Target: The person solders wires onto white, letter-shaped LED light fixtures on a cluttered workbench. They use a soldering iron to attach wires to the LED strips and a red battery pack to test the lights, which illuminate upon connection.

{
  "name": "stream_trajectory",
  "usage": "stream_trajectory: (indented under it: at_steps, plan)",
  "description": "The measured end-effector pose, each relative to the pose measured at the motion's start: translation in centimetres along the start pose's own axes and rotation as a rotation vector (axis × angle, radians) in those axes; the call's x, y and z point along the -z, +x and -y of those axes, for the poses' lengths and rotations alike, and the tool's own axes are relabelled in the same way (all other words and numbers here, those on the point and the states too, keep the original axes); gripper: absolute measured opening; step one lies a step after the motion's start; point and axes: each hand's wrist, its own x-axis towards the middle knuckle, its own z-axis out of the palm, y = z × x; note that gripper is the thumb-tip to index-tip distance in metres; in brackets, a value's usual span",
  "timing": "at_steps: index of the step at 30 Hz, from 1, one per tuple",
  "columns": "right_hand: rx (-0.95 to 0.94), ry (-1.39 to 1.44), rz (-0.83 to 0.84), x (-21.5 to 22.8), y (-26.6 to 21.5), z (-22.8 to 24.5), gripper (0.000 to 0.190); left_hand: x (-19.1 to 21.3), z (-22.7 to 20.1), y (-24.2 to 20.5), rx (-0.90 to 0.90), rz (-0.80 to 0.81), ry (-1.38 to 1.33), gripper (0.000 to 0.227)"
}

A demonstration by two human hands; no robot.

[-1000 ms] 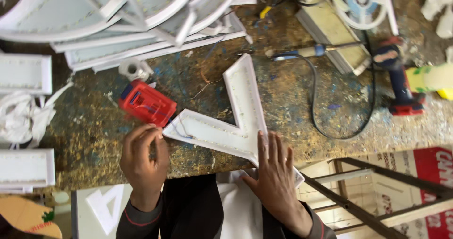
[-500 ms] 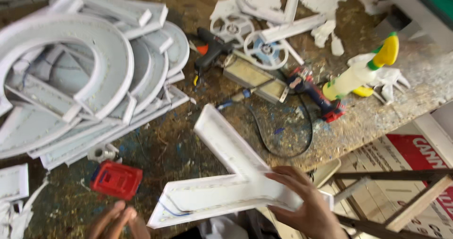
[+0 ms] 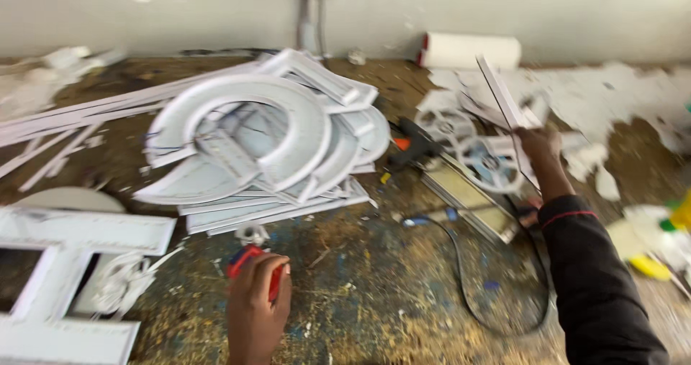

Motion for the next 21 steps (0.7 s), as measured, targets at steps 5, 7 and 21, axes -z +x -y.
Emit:
stream_trajectory:
  at_steps: [5,7,21]
  plan:
    - [0.156,-0.501,-0.097,-7.5,8.3,2.5,0.102,1.7,4.1,-1.5,0.196,0.031,0.131,0.026]
    - [0.214,-0.582,-0.159,-8.3,3.8,7.7,0.117,3.3,5.6,-1.4,0.223,0.006,0.138,0.022]
    - [1.047,-0.032,0.444,-14.6,-29.5,19.8,0.040,2.9,35.3,17.7,0.689,-0.252,-1.143,0.058]
